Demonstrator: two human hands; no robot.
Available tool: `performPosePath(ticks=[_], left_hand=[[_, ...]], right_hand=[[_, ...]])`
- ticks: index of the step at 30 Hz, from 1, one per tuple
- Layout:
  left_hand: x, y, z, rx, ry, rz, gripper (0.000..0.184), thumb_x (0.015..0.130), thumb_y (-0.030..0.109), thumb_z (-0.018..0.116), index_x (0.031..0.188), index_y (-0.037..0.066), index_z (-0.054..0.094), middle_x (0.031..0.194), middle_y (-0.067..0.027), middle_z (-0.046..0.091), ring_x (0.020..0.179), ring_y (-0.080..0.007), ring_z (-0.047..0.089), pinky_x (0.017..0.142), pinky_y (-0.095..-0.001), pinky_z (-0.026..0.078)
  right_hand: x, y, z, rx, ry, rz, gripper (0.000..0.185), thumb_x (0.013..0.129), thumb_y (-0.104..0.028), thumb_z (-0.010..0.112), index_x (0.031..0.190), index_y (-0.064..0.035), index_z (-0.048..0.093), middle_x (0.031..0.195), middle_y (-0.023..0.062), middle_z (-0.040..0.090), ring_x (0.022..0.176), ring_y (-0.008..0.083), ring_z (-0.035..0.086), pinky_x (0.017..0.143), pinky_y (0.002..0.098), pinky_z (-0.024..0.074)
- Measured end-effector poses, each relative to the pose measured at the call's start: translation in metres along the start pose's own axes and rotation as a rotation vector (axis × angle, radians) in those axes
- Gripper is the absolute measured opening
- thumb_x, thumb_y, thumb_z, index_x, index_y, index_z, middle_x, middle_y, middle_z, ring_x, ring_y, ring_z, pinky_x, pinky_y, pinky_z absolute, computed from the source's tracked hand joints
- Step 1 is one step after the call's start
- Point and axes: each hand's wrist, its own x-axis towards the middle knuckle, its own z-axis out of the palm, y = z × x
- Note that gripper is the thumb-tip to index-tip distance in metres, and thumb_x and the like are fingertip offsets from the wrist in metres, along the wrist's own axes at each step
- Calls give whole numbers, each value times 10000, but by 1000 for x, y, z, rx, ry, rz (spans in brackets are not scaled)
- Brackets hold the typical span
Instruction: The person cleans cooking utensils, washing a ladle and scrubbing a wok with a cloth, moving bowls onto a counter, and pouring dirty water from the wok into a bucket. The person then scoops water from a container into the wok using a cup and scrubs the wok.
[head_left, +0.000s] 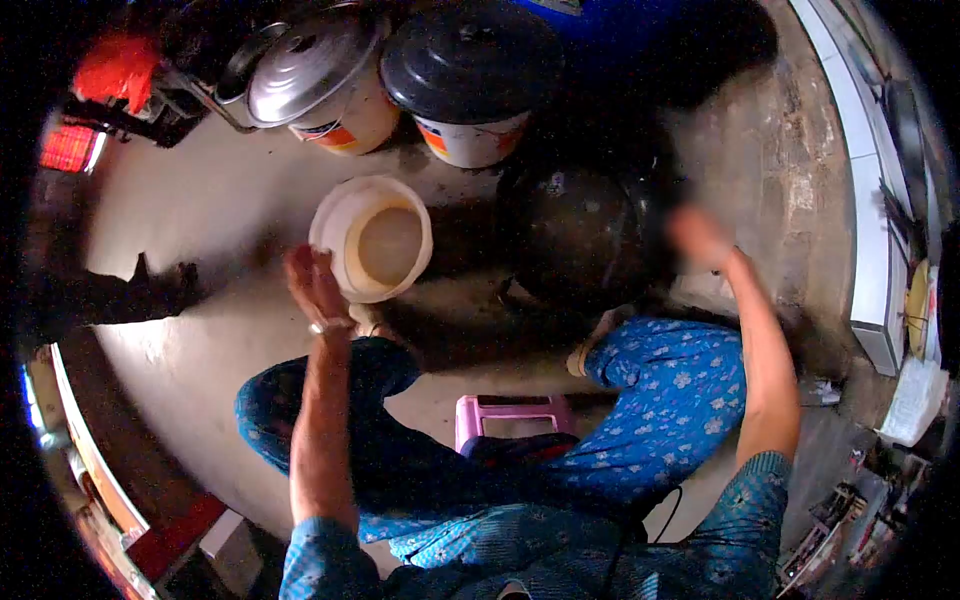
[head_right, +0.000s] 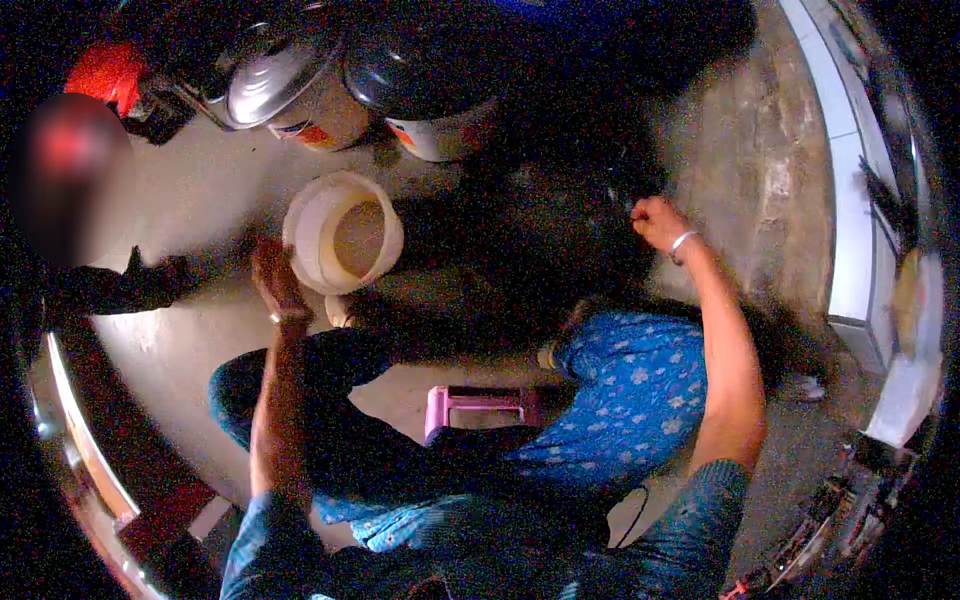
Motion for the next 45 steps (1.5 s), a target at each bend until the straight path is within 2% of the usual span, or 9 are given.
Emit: performPosePath(ticks=[9, 15, 21, 22, 23, 27, 30, 33, 45], left_hand=[[-192, -53, 113, -428, -241, -1195, 305, 781, 285, 614, 976, 85, 491, 823, -44, 544, 774, -191, 534, 692, -359, 435], [-188, -79, 144, -259, -308, -1186, 308, 861, 351, 483, 971, 64, 491, 867, -58, 554, 789, -197, 529, 747, -356, 426], [-190, -86, 157, -725, -229, -1305, 342, 931, 318, 335, 870, 27, 503, 729, -86, 518, 712, -219, 503, 686, -376, 419], [-190, -87, 158, -703, -235, -1290, 359, 929, 336, 337, 839, 31, 502, 688, -84, 498, 686, -216, 488, 678, -369, 416], [-192, -88, 159, -686, -246, -1272, 378, 928, 354, 339, 807, 35, 501, 648, -82, 478, 659, -213, 474, 670, -363, 412], [-185, -78, 162, -605, -183, -1332, 311, 930, 357, 361, 930, 79, 501, 736, -39, 489, 669, -179, 448, 649, -348, 407], [-176, -89, 154, -534, -200, -1252, 353, 920, 326, 347, 875, 32, 537, 808, -88, 565, 765, -204, 533, 766, -368, 446], [-174, -103, 137, -661, -166, -1287, 333, 909, 289, 387, 1007, 24, 563, 1018, -78, 581, 922, -205, 558, 838, -338, 449], [-164, -84, 98, -315, 2, -1044, 303, 859, 357, 471, 671, 124, 424, 488, -2, 356, 376, -134, 353, 371, -322, 372]], right_hand=[[79, 60, 33, 598, 556, 179, 243, 777, -202, 616, 963, -45, 602, 865, 96, 627, 814, 202, 585, 747, 308, 461], [149, 79, 51, 829, 564, 515, 562, 710, -353, 682, 1166, -79, 499, 1180, 88, 493, 1101, 178, 445, 921, 326, 346], [183, 81, 51, 1277, 478, 456, 211, 747, -180, 682, 877, -59, 566, 633, -7, 516, 639, 98, 501, 694, 268, 424], [184, 95, 55, 1395, 429, 421, 751, 641, -185, 769, 1186, 112, 345, 628, 14, 528, 565, 107, 499, 620, 280, 464], [188, 96, 56, 1388, 431, 420, 751, 641, -185, 769, 1186, 112, 345, 628, 14, 528, 565, 107, 499, 620, 280, 464], [184, 83, 55, 1325, 556, 507, 710, 621, -183, 766, 1157, 94, 393, 582, 6, 461, 494, 103, 417, 531, 269, 440], [168, 75, 59, 1321, 574, 436, 168, 720, -144, 691, 752, -3, 606, 593, -14, 494, 470, 61, 340, 484, 253, 334], [150, 66, 66, 1393, 611, 428, 152, 714, -125, 694, 741, -7, 602, 590, -14, 493, 466, 59, 336, 472, 248, 323], [101, 4, 47, 1446, 706, 337, 164, 725, -129, 696, 754, 2, 603, 515, -51, 392, 428, 36, 302, 414, 213, 248]])
